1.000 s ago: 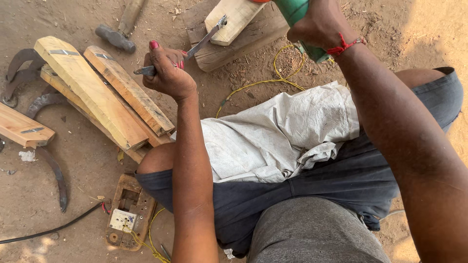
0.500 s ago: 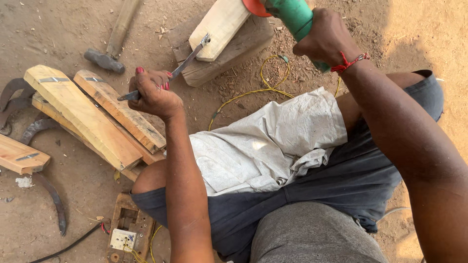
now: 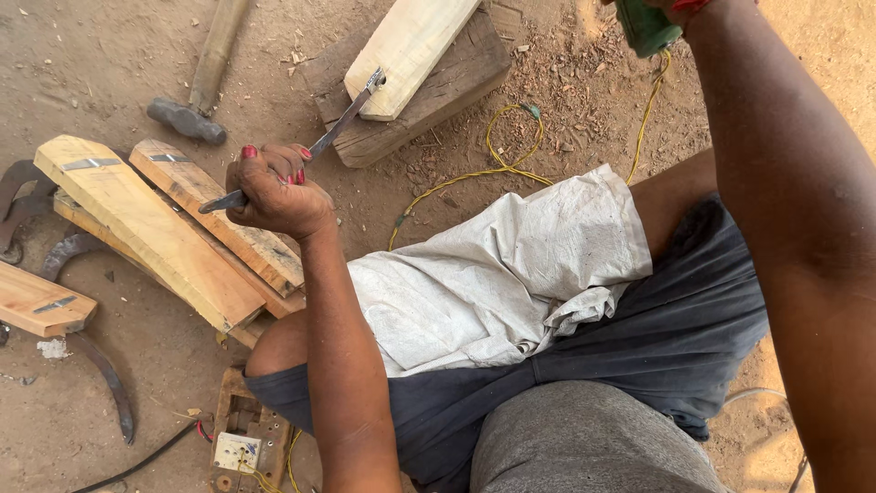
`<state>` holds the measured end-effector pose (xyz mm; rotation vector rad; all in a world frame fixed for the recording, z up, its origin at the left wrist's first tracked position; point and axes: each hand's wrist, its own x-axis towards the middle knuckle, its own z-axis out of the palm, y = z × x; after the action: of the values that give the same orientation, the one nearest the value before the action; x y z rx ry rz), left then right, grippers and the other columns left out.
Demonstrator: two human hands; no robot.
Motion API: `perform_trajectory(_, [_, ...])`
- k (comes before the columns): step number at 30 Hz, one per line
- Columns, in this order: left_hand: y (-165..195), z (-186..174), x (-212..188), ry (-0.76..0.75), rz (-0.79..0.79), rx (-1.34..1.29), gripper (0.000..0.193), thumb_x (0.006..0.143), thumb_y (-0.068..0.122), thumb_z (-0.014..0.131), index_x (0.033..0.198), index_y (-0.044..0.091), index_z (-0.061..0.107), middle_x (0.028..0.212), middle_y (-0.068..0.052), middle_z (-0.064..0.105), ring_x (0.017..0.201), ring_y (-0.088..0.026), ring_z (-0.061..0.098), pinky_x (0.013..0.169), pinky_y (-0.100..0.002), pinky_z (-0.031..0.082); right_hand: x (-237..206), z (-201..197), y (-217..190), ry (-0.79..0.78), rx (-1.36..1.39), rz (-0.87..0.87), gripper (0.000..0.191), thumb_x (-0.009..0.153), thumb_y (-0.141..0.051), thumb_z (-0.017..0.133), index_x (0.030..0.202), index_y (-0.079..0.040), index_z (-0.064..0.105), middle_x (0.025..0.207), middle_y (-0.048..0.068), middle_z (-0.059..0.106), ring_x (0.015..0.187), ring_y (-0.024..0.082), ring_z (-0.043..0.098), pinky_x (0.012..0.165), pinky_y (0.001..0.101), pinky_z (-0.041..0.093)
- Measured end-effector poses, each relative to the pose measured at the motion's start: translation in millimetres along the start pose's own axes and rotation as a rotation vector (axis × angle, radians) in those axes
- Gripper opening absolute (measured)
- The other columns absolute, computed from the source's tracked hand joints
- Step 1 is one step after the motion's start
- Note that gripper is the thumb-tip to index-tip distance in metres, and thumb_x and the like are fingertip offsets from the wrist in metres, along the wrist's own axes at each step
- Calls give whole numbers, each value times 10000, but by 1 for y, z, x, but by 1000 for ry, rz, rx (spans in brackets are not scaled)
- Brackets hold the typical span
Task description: The person sits on the ground and uses a handheld angle grinder to sharpen several curved metal blades. They hold each blade against a wooden block and grind the cutting edge, then set the blade aside and pick up the next one.
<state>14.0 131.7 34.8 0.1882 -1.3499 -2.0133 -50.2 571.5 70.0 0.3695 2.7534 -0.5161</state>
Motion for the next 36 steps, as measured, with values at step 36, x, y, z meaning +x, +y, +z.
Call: perform_trajectory(36, [12,-18,6,115,-22,23,361,915,89,609,620,134,404,497,3,366,418,-126,379,501,-383,492,4,11,-46,-15,48,-90,536,682,-220,854,1079,90,670,861,291,700,691,359,731,569,457,620])
